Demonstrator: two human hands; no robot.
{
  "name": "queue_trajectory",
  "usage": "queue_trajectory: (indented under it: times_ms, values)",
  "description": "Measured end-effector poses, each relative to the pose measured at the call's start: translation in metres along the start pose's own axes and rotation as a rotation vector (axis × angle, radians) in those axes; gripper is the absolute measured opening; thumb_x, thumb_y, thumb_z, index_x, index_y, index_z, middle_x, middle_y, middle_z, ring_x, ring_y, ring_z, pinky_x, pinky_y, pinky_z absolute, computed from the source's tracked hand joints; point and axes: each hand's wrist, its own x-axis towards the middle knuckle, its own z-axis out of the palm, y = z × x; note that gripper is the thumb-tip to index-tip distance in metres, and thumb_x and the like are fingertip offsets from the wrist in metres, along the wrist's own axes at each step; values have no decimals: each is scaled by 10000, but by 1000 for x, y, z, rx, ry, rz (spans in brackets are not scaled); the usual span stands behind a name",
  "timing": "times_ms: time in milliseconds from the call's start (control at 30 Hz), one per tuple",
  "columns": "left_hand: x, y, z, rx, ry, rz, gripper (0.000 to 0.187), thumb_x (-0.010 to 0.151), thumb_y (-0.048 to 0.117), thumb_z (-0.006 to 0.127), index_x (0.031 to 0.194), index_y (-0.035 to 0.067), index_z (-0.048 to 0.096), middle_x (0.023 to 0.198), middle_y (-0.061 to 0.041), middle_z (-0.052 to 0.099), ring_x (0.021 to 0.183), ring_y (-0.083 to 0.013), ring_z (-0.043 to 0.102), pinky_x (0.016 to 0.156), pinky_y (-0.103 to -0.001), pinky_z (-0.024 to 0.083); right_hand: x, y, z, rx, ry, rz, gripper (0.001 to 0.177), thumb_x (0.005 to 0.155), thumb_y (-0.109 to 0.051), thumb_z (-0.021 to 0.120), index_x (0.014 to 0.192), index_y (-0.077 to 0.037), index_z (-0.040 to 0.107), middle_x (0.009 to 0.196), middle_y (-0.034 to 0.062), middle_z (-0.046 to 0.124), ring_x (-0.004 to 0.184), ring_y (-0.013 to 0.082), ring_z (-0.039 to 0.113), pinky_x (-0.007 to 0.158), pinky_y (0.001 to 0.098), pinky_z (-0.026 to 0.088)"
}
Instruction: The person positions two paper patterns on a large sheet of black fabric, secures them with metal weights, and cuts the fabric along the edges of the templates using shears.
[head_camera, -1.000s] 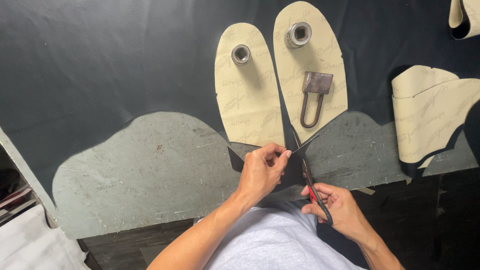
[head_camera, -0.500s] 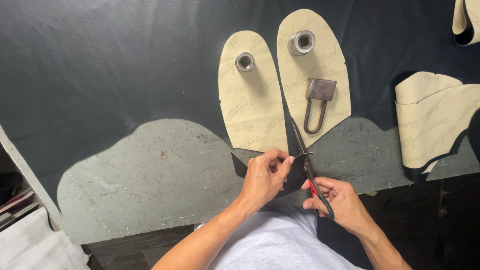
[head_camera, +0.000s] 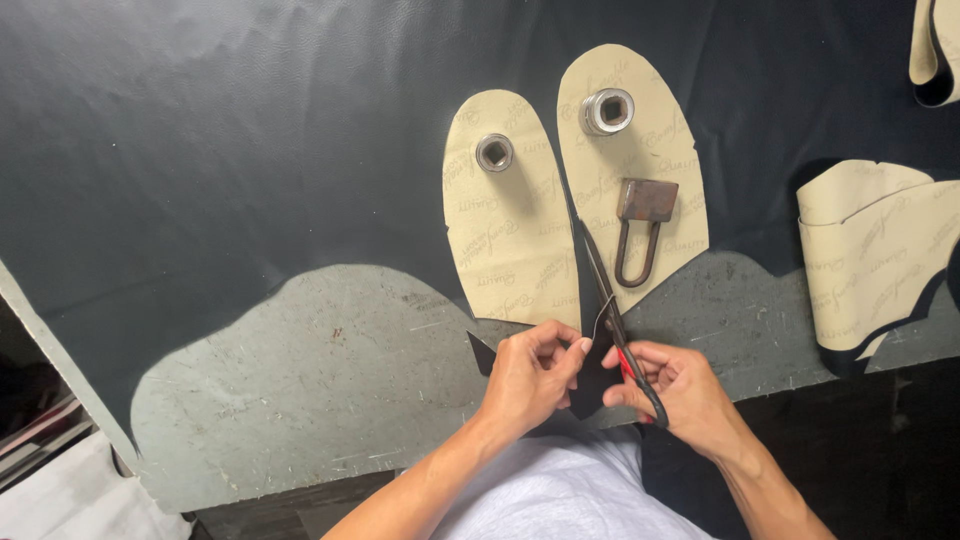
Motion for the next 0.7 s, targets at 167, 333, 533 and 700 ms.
queue_trajectory:
  times_ms: [167, 333, 533, 700]
  values:
    - [-6, 6, -5, -24, -32, -19, 229, 971, 230, 685, 1001, 6, 723, 597, -6, 623, 488, -42, 553, 416, -234, 461, 12, -10, 8, 41, 22, -19, 420, 680, -154, 904, 1036, 5, 746, 698, -25, 651, 537, 59, 516, 476, 229, 415]
    - [-11, 11, -10, -30, -51, -54, 227, 968, 227, 696, 995, 2, 713, 606, 9, 621, 513, -31, 556, 425, -232, 474, 8, -19, 13, 11, 64, 62, 428, 651, -151, 917, 1022, -2, 764, 647, -1, 612, 508, 77, 496, 447, 251, 385]
    - [-17, 18, -24, -100, -121, -57, 216, 978, 208, 697, 1000, -7, 707, 625, 15, 613, 530, -26, 543, 439, -232, 454, 22, -35, 21, 65, 76, -16, 417, 675, -166, 914, 1008, 8, 736, 688, -20, 647, 551, 53, 536, 480, 233, 443]
    - [-23, 29, -39, 7, -132, -104, 203, 954, 208, 704, 984, 8, 719, 589, 0, 620, 481, -41, 547, 423, -233, 441, 22, -46, 29, 17, 109, 21, 397, 671, -157, 912, 997, 6, 753, 652, -2, 631, 514, 72, 526, 450, 245, 418]
